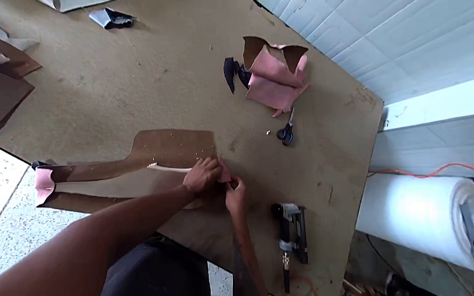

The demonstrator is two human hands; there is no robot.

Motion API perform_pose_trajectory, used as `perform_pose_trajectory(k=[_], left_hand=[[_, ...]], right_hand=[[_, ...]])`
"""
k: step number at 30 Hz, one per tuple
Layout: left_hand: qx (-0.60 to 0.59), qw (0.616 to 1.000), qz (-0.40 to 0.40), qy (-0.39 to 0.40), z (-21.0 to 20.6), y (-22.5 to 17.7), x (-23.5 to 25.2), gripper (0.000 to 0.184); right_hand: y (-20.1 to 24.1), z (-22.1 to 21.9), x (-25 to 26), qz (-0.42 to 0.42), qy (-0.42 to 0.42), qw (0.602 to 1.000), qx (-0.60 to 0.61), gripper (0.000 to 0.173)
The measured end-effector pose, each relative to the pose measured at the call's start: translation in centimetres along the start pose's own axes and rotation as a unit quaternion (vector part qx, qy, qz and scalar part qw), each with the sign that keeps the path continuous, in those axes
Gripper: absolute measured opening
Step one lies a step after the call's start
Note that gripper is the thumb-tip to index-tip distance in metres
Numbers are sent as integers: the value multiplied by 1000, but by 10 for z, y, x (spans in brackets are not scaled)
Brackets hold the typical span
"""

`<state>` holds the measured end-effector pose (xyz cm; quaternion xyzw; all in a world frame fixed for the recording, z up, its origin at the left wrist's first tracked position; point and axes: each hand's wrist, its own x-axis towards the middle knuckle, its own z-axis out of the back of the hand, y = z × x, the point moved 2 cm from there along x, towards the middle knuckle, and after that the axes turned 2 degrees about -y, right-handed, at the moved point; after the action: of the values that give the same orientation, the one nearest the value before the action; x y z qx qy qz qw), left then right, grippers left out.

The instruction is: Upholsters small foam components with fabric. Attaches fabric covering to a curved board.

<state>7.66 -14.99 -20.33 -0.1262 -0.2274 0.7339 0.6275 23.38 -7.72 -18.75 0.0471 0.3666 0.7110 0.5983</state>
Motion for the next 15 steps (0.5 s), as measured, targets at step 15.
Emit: perform_pose_trajectory(k=[15], left_hand=[[-6,999,22,22,-7,-1,1,39]], right_hand=[[44,12,68,73,217,970,-84,31]])
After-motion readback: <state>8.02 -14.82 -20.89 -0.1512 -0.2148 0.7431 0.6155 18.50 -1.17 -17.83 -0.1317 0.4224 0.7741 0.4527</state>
